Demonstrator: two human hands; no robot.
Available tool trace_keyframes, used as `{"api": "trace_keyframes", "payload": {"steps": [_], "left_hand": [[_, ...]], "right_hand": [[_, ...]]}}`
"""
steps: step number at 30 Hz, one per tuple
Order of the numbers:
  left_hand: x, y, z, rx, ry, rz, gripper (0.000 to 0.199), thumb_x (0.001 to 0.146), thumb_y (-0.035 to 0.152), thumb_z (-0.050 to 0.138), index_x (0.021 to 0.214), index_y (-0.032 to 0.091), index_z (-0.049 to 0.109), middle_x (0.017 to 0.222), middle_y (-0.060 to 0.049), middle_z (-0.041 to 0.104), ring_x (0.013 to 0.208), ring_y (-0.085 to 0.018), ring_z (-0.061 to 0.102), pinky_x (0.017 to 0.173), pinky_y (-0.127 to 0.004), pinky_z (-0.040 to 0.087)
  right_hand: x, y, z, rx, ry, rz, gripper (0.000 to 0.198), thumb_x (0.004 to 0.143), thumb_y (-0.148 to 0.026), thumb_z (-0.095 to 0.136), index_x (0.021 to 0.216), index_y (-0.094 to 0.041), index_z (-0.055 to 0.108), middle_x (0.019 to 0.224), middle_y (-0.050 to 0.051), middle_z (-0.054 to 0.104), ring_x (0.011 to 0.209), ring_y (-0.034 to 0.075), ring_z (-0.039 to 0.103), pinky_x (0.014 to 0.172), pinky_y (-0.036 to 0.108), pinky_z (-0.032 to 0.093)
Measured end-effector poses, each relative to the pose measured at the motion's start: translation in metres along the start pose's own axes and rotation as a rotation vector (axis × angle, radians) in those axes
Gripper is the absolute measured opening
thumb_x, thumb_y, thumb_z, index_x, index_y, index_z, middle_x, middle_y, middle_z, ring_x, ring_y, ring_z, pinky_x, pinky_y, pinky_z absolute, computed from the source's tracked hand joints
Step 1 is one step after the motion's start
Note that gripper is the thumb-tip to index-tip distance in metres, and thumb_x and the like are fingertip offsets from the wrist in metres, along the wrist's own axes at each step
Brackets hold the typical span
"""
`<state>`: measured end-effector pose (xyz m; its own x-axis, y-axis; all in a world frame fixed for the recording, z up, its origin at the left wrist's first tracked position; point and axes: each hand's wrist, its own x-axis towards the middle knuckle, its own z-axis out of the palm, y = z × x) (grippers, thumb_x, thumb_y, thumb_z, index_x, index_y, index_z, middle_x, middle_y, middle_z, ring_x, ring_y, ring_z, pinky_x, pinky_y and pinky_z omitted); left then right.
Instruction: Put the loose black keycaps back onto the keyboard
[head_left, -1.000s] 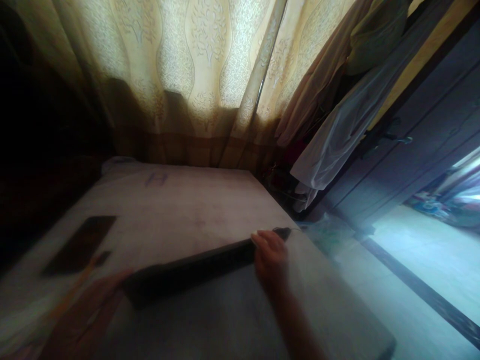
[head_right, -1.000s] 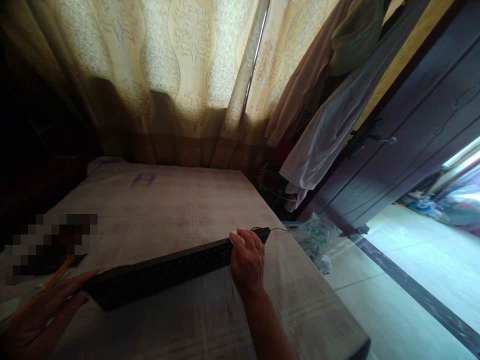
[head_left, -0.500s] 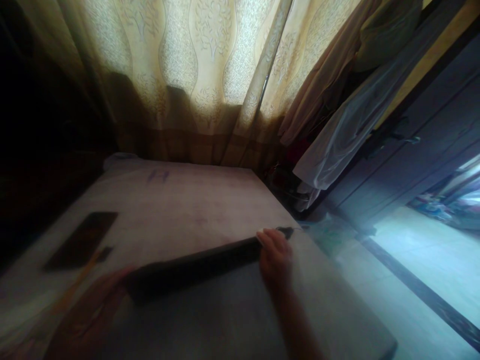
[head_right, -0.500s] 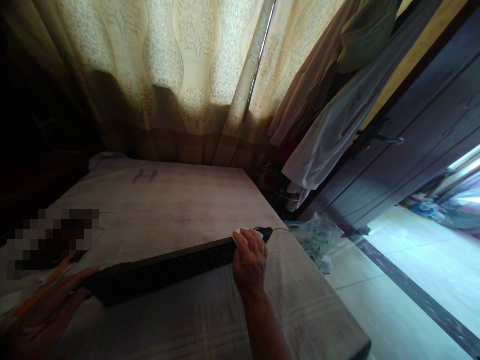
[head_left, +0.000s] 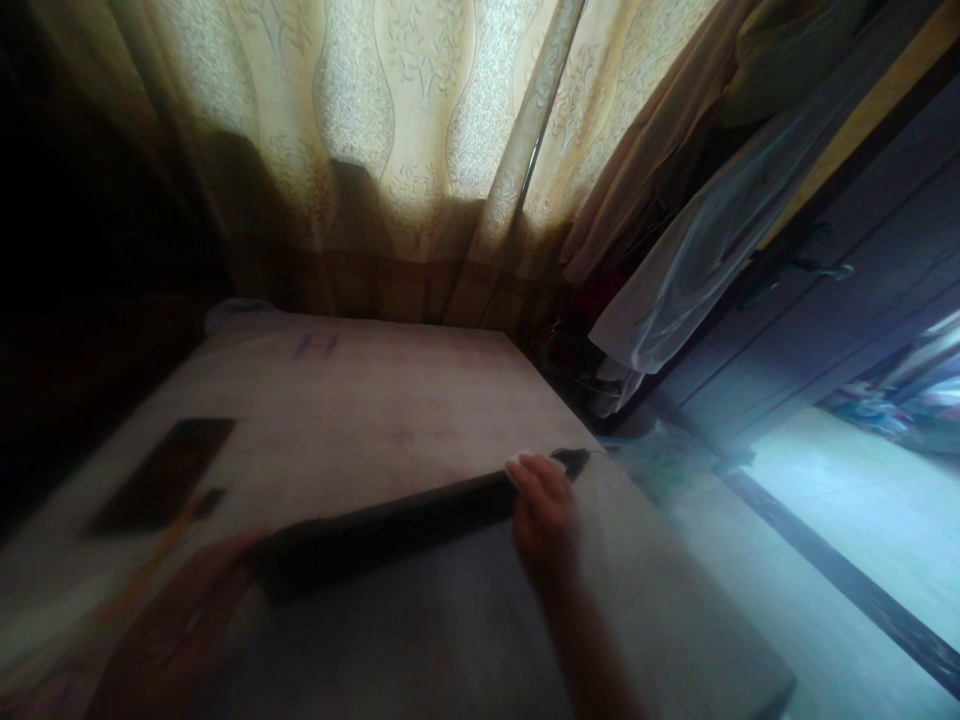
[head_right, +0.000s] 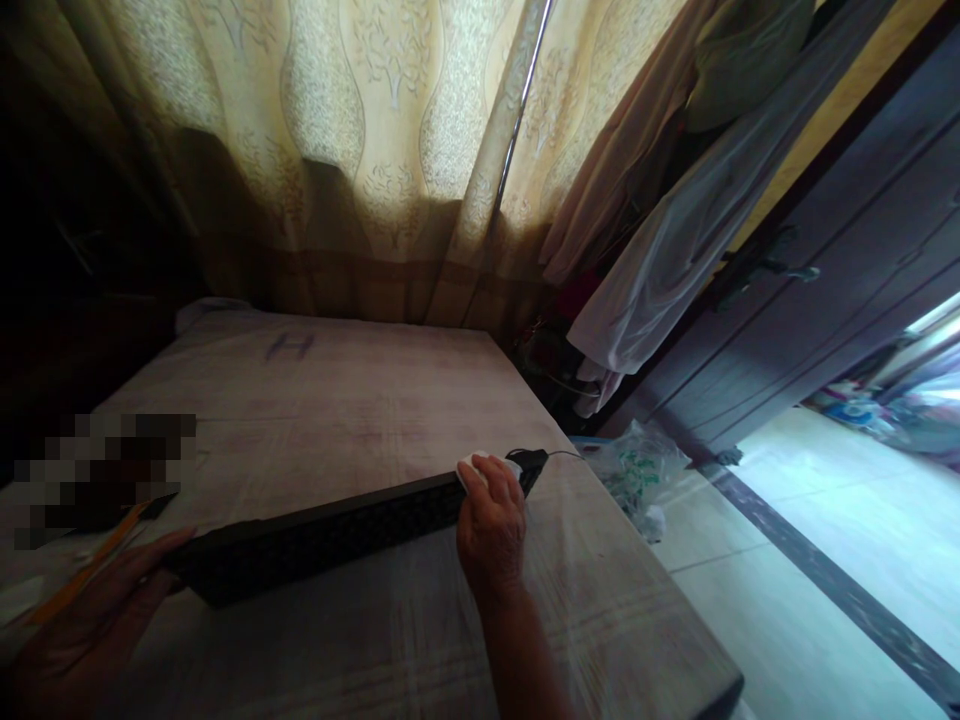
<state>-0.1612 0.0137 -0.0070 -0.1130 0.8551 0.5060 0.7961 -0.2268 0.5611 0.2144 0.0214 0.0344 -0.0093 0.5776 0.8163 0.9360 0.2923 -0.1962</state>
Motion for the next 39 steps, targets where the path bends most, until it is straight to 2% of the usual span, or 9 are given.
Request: {"api": "trace_keyframes", "payload": {"steps": [2, 4, 11, 18, 24, 29, 36, 39], "left_hand": [[0.000, -0.005, 0.001, -0.085, -0.052, 0.055, 0.031, 0.091, 0.053, 0.046, 0.108, 0.040, 0.067, 0.111, 0.008, 0.073, 0.099, -0.020, 0.071, 0.089, -0.033, 0.057], [0.000, -0.007, 0.001, -0.119, -0.053, 0.069, 0.029, 0.089, 0.050, 0.050, 0.109, 0.038, 0.068, 0.110, 0.005, 0.074, 0.099, -0.023, 0.071, 0.085, -0.035, 0.059], [0.001, 0.005, -0.005, -0.119, -0.076, -0.019, 0.033, 0.087, 0.050, 0.050, 0.106, 0.034, 0.071, 0.113, 0.002, 0.073, 0.103, -0.025, 0.070, 0.090, -0.037, 0.056], [-0.001, 0.008, -0.007, -0.160, -0.121, -0.067, 0.039, 0.085, 0.055, 0.051, 0.107, 0.031, 0.072, 0.115, 0.000, 0.072, 0.106, -0.025, 0.068, 0.092, -0.034, 0.055], [0.002, 0.016, -0.010, -0.194, -0.186, -0.059, 0.033, 0.088, 0.046, 0.051, 0.111, 0.030, 0.069, 0.117, 0.000, 0.071, 0.109, -0.023, 0.066, 0.094, -0.033, 0.053], [0.005, 0.017, -0.011, -0.183, -0.150, 0.001, 0.032, 0.088, 0.046, 0.050, 0.109, 0.031, 0.068, 0.111, -0.001, 0.073, 0.102, -0.023, 0.070, 0.090, -0.033, 0.056], [0.004, 0.020, -0.011, -0.169, -0.124, 0.015, 0.029, 0.089, 0.043, 0.049, 0.110, 0.033, 0.068, 0.108, 0.000, 0.073, 0.098, -0.021, 0.071, 0.085, -0.031, 0.057], [0.004, 0.023, -0.011, -0.185, -0.119, -0.012, 0.031, 0.089, 0.045, 0.050, 0.110, 0.032, 0.068, 0.108, 0.000, 0.074, 0.099, -0.021, 0.071, 0.085, -0.030, 0.057]], "right_hand": [[-0.001, -0.006, 0.001, 0.025, -0.014, -0.035, 0.042, 0.086, -0.002, 0.042, 0.115, -0.020, 0.066, 0.112, 0.012, 0.064, 0.113, 0.026, 0.056, 0.095, 0.048, 0.051], [-0.001, -0.014, 0.002, 0.056, -0.037, -0.085, 0.042, 0.087, -0.001, 0.043, 0.117, -0.021, 0.065, 0.113, 0.011, 0.065, 0.115, 0.025, 0.055, 0.095, 0.046, 0.051], [0.003, -0.031, 0.001, 0.051, -0.033, -0.070, 0.039, 0.088, -0.003, 0.044, 0.113, -0.022, 0.067, 0.110, 0.009, 0.066, 0.111, 0.025, 0.057, 0.096, 0.048, 0.048], [-0.001, -0.071, 0.013, 0.107, -0.087, -0.157, 0.037, 0.090, -0.005, 0.043, 0.116, -0.021, 0.064, 0.113, 0.008, 0.067, 0.114, 0.025, 0.056, 0.101, 0.047, 0.044], [0.002, -0.062, 0.007, 0.075, -0.098, -0.160, 0.038, 0.090, -0.005, 0.043, 0.114, -0.024, 0.065, 0.111, 0.007, 0.068, 0.112, 0.024, 0.058, 0.101, 0.048, 0.043], [0.001, -0.060, 0.007, 0.081, -0.089, -0.127, 0.037, 0.089, -0.005, 0.045, 0.115, -0.023, 0.065, 0.112, 0.009, 0.067, 0.114, 0.026, 0.057, 0.099, 0.049, 0.044], [0.000, -0.107, 0.019, 0.176, -0.127, -0.161, 0.037, 0.090, -0.004, 0.043, 0.115, -0.022, 0.064, 0.112, 0.007, 0.068, 0.113, 0.024, 0.058, 0.103, 0.047, 0.040], [0.003, -0.115, 0.018, 0.199, -0.152, -0.196, 0.035, 0.091, -0.006, 0.044, 0.113, -0.023, 0.065, 0.112, 0.007, 0.069, 0.112, 0.024, 0.058, 0.103, 0.046, 0.041]]}}
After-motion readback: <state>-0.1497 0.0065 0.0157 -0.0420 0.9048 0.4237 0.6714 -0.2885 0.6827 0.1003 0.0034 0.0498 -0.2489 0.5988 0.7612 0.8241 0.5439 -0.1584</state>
